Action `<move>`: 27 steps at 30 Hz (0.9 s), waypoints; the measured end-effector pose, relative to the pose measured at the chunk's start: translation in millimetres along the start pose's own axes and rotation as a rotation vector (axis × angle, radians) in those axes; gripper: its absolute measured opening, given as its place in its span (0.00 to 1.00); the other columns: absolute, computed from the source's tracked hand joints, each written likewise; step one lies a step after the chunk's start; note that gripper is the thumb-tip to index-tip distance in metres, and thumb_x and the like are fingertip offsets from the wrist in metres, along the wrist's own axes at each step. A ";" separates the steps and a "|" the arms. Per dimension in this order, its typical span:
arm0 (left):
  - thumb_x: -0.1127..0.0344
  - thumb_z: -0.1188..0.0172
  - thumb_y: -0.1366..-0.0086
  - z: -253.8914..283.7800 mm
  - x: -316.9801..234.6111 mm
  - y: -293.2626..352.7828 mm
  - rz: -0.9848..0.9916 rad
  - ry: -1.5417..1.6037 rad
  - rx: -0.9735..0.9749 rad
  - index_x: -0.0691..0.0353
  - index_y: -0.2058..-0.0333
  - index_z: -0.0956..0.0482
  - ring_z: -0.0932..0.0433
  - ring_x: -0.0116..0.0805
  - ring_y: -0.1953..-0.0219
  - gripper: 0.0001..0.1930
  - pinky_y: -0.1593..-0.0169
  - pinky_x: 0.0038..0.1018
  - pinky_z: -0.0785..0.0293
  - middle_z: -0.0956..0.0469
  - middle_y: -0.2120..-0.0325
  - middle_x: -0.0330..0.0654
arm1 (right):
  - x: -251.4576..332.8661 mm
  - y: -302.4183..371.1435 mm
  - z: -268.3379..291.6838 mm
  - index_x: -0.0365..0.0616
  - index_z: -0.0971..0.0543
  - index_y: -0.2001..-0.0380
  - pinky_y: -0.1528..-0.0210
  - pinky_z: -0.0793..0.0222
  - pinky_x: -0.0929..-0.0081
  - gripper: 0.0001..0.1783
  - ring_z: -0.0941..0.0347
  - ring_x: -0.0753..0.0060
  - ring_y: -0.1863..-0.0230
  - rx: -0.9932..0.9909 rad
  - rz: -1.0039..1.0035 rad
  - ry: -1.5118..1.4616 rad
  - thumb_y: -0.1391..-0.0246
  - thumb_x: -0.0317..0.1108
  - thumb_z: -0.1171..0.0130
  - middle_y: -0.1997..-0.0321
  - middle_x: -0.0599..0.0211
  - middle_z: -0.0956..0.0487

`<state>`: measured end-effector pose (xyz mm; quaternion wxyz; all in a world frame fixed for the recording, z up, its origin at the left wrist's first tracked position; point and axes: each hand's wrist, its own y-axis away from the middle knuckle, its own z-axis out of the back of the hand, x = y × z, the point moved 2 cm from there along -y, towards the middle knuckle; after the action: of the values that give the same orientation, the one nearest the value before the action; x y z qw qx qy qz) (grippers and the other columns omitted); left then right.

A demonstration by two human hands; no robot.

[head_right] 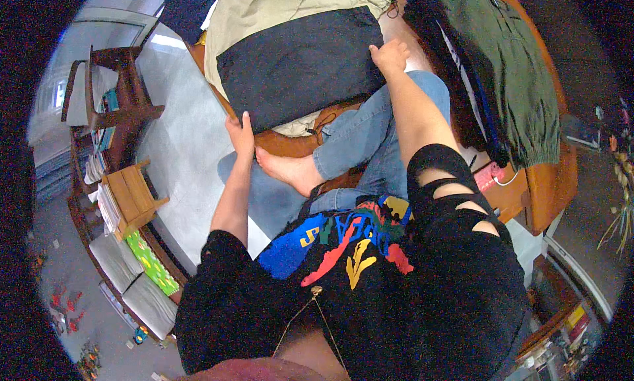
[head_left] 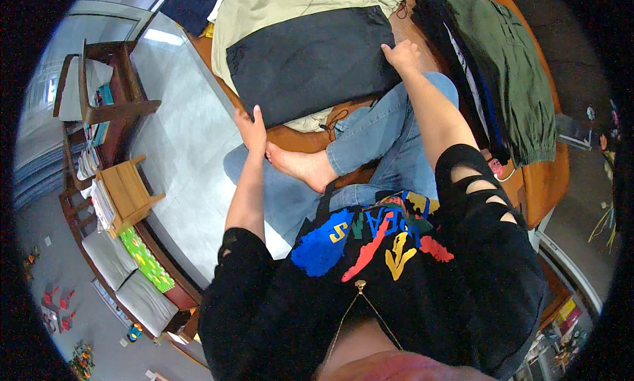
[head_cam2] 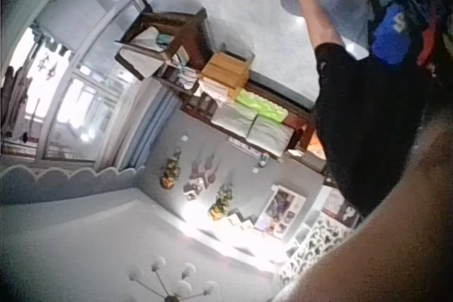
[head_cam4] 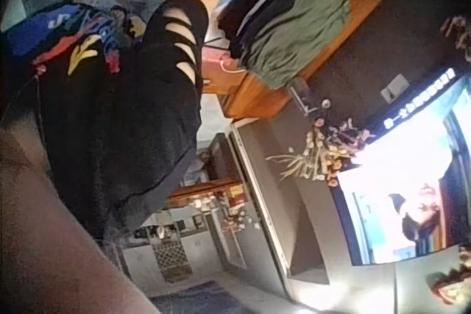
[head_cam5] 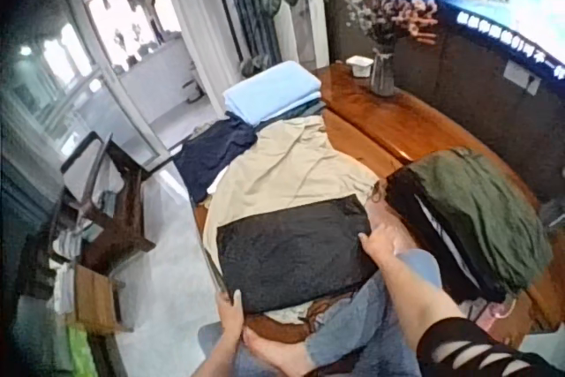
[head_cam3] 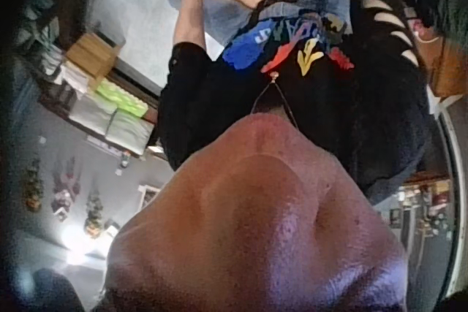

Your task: The person folds a blue and black jacket, then a beige jacket, smoothing and aligning each piece by hand. The folded items are stacked on a wooden table in a living room.

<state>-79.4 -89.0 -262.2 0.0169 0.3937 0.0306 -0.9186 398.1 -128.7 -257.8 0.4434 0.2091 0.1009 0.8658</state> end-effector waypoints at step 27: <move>0.61 0.27 0.39 0.8 23.8 -9.4 0.863 0.780 0.540 0.69 0.39 0.31 0.19 0.46 0.48 0.34 0.47 0.43 0.18 0.21 0.47 0.51 | 12.2 8.5 -18.2 0.32 0.25 0.40 0.38 0.30 0.58 0.39 0.24 0.51 0.42 0.673 0.103 -0.623 0.53 0.38 0.24 0.38 0.49 0.23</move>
<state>-96.9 -79.8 -278.5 0.2728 0.6662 -0.3592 -0.5940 377.3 -123.6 -267.6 0.3166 0.5963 0.2277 0.7017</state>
